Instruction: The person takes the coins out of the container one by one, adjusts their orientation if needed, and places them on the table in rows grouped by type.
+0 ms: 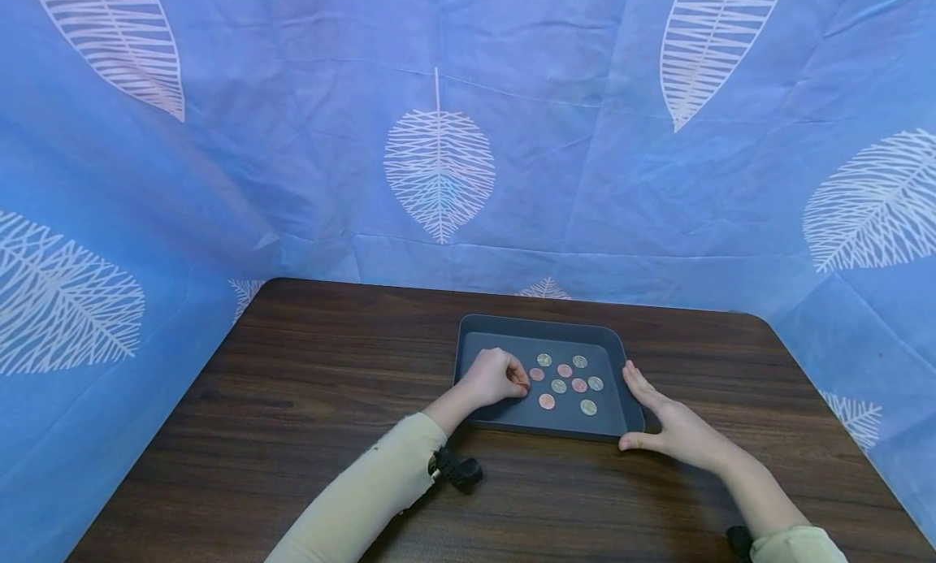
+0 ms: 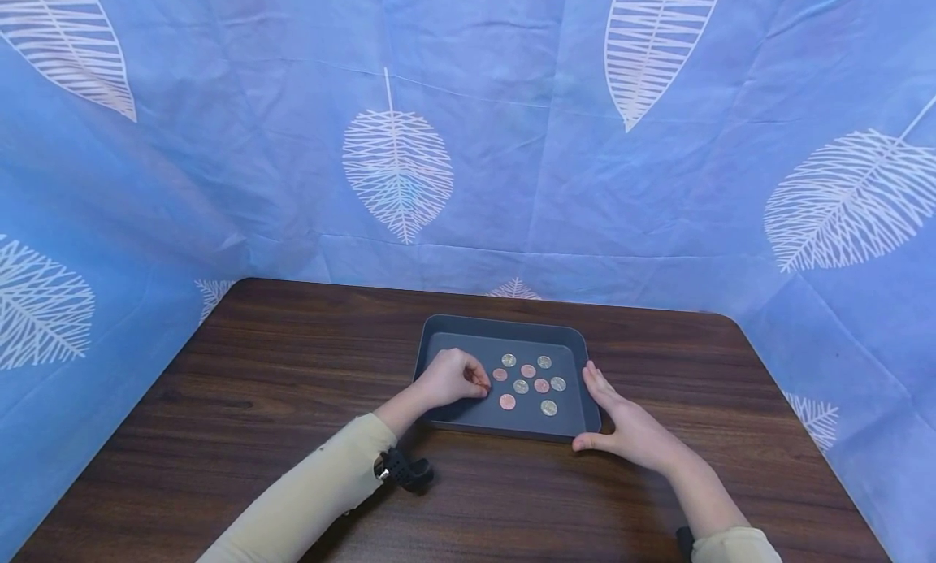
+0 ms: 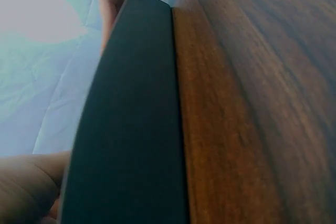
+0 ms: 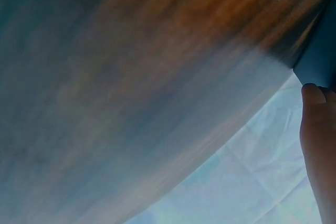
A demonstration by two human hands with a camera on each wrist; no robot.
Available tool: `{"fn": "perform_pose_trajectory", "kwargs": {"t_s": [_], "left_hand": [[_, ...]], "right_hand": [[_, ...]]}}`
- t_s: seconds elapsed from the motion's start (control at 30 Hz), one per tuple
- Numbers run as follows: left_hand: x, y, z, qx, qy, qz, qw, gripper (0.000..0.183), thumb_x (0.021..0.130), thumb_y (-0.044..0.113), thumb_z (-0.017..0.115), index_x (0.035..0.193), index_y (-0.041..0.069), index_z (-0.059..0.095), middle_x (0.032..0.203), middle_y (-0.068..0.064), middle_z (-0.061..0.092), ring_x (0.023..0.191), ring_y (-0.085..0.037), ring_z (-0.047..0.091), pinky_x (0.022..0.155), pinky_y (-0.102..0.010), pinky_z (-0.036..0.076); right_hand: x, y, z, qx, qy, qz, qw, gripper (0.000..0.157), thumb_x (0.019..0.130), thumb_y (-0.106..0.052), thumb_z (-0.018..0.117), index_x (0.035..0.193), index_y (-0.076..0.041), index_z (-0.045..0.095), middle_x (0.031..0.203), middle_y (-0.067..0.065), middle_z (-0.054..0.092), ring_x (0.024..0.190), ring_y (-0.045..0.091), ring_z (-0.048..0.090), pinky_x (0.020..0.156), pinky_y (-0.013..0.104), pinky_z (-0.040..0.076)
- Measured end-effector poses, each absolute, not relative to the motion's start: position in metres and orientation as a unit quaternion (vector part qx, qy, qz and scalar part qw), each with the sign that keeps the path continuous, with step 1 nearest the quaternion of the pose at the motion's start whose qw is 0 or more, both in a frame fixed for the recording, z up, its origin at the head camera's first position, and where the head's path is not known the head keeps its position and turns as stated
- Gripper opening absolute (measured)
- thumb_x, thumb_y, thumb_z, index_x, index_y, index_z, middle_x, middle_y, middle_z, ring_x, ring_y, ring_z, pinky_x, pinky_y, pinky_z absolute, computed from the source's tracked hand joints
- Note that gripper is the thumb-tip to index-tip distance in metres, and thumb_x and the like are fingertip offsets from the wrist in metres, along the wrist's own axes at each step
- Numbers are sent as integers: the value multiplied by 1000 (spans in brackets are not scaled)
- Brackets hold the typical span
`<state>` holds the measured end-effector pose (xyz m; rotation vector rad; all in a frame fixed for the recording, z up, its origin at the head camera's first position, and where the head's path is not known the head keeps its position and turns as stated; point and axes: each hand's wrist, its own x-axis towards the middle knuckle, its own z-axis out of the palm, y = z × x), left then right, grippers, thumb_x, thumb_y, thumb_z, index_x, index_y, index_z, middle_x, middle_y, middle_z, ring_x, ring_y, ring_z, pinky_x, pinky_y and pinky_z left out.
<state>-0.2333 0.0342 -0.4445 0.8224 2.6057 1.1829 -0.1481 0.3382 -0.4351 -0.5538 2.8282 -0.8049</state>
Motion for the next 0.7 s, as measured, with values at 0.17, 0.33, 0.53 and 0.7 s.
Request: {"fn": "perform_pose_trajectory", "kwargs": {"t_s": [0.17, 0.33, 0.53, 0.7], "left_hand": [[-232, 28, -437, 277, 857, 427, 82, 3, 81, 9, 77, 82, 6, 75, 71, 6, 65, 64, -4, 55, 59, -20, 45], [-233, 17, -431, 284, 846, 446, 72, 4, 83, 7, 75, 86, 6, 76, 74, 6, 66, 65, -5, 55, 59, -20, 46], [-234, -1, -422, 275, 836, 472, 55, 5, 84, 9, 74, 88, 6, 76, 76, 6, 67, 66, -7, 57, 59, -22, 47], [-235, -19, -414, 254, 834, 488, 39, 6, 84, 9, 74, 90, 6, 75, 78, 4, 67, 68, -10, 58, 60, -25, 49]], "right_hand": [[-148, 339, -435, -184, 943, -266, 76, 108, 79, -47, 73, 154, -10, 6, 158, 18, 1, 135, 51, 20, 93, 66, 34], [-149, 338, -435, -182, 944, -263, 78, 109, 79, -48, 73, 154, -10, 5, 157, 20, 1, 135, 51, 18, 93, 66, 34], [-149, 338, -434, -177, 946, -261, 77, 109, 78, -49, 73, 154, -9, 5, 157, 19, 1, 136, 51, 18, 93, 66, 33], [-148, 339, -436, -170, 949, -253, 81, 110, 78, -51, 72, 154, -9, 4, 158, 16, -2, 135, 51, 18, 93, 66, 34]]}}
